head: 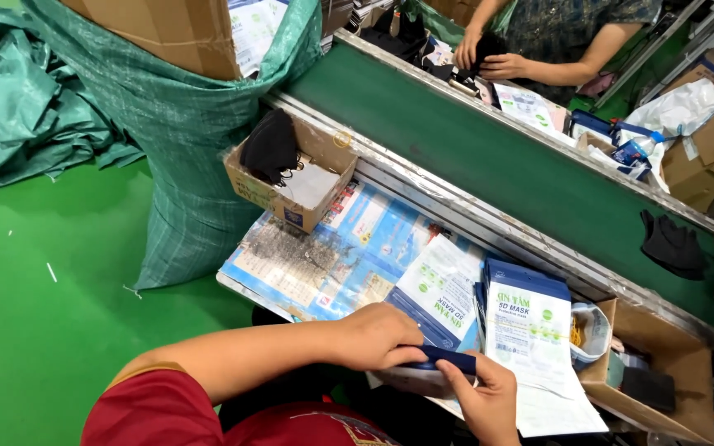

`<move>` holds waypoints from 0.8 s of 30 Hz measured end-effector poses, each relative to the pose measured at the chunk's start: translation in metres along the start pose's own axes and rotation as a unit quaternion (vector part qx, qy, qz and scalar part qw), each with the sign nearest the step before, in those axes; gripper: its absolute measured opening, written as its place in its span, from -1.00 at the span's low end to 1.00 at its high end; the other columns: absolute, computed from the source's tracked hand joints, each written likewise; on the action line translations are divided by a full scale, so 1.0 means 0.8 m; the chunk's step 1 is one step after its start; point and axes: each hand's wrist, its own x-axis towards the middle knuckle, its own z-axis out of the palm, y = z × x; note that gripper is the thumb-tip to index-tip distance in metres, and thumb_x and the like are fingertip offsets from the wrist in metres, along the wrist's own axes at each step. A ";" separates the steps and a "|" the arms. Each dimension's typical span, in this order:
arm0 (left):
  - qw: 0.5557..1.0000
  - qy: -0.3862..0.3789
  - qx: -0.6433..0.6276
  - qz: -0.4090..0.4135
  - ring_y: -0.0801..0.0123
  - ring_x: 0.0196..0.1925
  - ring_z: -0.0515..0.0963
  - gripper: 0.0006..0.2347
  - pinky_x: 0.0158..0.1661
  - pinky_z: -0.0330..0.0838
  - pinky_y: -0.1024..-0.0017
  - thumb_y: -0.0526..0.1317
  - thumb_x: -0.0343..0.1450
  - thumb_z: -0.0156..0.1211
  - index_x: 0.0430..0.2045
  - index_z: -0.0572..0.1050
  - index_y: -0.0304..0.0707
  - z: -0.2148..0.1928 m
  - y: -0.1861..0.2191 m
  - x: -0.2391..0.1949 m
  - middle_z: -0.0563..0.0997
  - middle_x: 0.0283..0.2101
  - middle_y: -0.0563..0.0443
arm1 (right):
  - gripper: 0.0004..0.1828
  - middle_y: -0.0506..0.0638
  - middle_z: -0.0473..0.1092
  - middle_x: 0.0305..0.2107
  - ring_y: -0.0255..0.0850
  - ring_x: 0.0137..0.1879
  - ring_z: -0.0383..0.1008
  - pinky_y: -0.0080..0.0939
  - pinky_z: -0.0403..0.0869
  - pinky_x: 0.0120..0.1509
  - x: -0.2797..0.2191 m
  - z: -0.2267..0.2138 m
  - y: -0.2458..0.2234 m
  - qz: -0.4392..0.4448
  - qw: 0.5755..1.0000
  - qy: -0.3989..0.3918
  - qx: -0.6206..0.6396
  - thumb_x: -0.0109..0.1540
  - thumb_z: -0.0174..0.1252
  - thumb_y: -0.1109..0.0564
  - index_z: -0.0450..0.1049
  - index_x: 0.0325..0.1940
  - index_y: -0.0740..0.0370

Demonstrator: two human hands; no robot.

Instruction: The recorder is packing individual masks into plastic sleeves and then into larger boxes at a conveyor belt.

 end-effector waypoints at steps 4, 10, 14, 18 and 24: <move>0.994 -0.010 0.082 0.067 -0.08 -0.25 0.58 -0.73 -0.22 0.43 0.07 -0.05 0.50 0.11 -0.44 0.51 -0.30 0.022 -0.016 0.004 0.59 -0.39 -0.18 | -0.91 -0.04 0.53 -0.56 -0.40 -0.41 0.43 -0.40 0.36 -0.32 -0.004 -0.006 0.004 -0.008 0.999 0.034 0.020 0.13 0.37 0.29 0.64 -0.34 0.41; 0.990 -0.122 0.065 0.039 -0.15 -0.38 0.56 -0.66 -0.31 0.43 0.03 0.02 0.56 0.01 -0.44 0.48 -0.28 -0.006 -0.007 0.034 0.56 -0.49 -0.24 | -0.86 0.03 0.54 -0.43 -0.32 -0.30 0.50 -0.36 0.44 -0.18 -0.008 -0.038 0.002 0.037 0.984 0.137 0.105 0.17 0.29 0.33 0.60 -0.20 0.45; 0.983 -0.125 0.129 0.028 -0.13 -0.40 0.59 -0.71 -0.33 0.44 0.03 -0.02 0.52 -0.03 -0.47 0.47 -0.22 -0.014 -0.048 0.077 0.59 -0.48 -0.22 | -0.82 0.07 0.53 -0.20 -0.31 -0.07 0.48 -0.36 0.44 0.03 0.011 -0.045 -0.020 0.014 0.971 0.231 0.059 0.27 0.21 0.35 0.57 -0.05 0.47; 0.984 0.099 0.147 -0.014 -0.01 -0.34 0.55 -0.81 -0.27 0.40 0.03 -0.17 0.52 -0.02 -0.46 0.47 -0.22 -0.165 -0.243 0.121 0.55 -0.42 -0.19 | -0.82 0.03 0.51 -0.08 -0.30 0.05 0.51 -0.34 0.51 0.14 0.022 -0.046 -0.046 -0.105 0.938 0.319 0.084 0.43 0.08 0.25 0.50 0.09 0.33; 0.856 0.470 0.025 -0.214 -0.26 -0.29 0.51 -0.60 -0.21 0.34 -0.01 0.07 0.64 0.11 -0.25 0.62 -0.36 -0.292 -0.256 0.096 0.51 -0.37 -0.40 | -0.81 -0.03 0.59 -0.44 -0.34 -0.35 0.53 -0.36 0.49 -0.23 0.024 0.012 0.095 0.080 0.988 0.100 0.088 0.26 0.16 0.20 0.62 -0.23 0.39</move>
